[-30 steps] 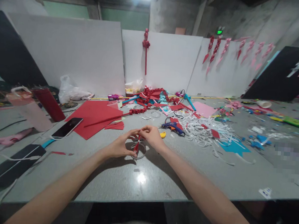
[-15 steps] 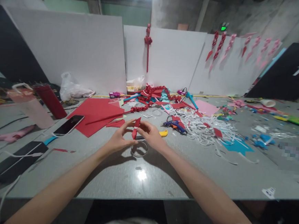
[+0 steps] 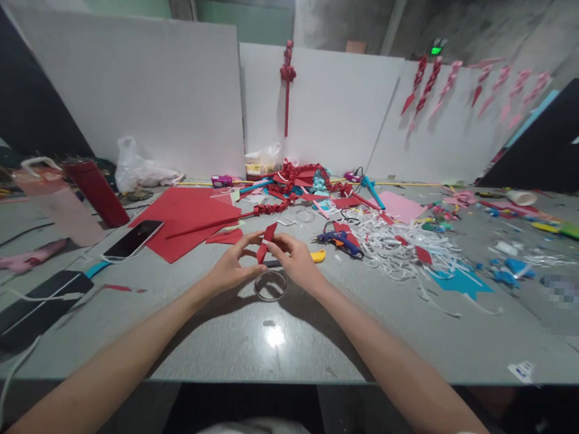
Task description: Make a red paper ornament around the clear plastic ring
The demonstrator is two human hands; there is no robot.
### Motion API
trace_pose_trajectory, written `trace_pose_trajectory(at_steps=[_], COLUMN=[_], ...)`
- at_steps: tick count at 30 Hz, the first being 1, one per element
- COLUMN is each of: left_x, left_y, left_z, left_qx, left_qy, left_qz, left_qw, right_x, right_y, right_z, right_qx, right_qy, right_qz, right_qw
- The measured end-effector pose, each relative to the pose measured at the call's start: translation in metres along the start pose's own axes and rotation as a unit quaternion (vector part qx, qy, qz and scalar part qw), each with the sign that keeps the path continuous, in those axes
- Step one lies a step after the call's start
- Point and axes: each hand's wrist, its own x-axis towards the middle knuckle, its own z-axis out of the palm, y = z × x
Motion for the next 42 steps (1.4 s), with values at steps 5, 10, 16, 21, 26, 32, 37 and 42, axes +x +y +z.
trace_pose_trajectory(at_steps=[5,10,16,21,26,32,37,42], left_x=[-0.002,-0.005,-0.004,-0.004,0.002,0.008,0.008,0.007], left_y=[-0.001,-0.008,-0.004,0.0,-0.001,0.004,-0.003,-0.011], left_z=[-0.001,0.0,0.0,-0.003,-0.009,-0.013,-0.012,-0.013], left_qx=[0.059,0.101,0.092,0.093,0.007,-0.073,-0.047,-0.052], left_qy=[-0.006,-0.027,-0.035,-0.049,-0.079,-0.125,-0.073,-0.047], left_qz=[-0.022,0.004,-0.015,-0.036,-0.133,-0.206,-0.229,-0.238], left_qw=[0.998,0.995,0.995,0.994,0.988,0.968,0.97,0.969], right_x=[0.001,0.001,0.0,-0.002,-0.004,-0.005,-0.003,0.0], right_y=[0.003,0.0,-0.001,0.001,0.001,0.0,0.002,0.011], right_z=[0.002,0.001,-0.002,0.001,0.002,0.004,0.003,0.0], right_qx=[0.0,-0.001,-0.029,-0.066,-0.118,-0.122,-0.111,-0.049], right_qy=[0.033,0.076,0.079,0.082,0.099,0.115,0.11,0.082], right_qz=[0.026,0.038,0.061,0.052,0.03,0.018,0.033,0.082], right_qw=[0.999,0.996,0.995,0.993,0.988,0.986,0.987,0.992])
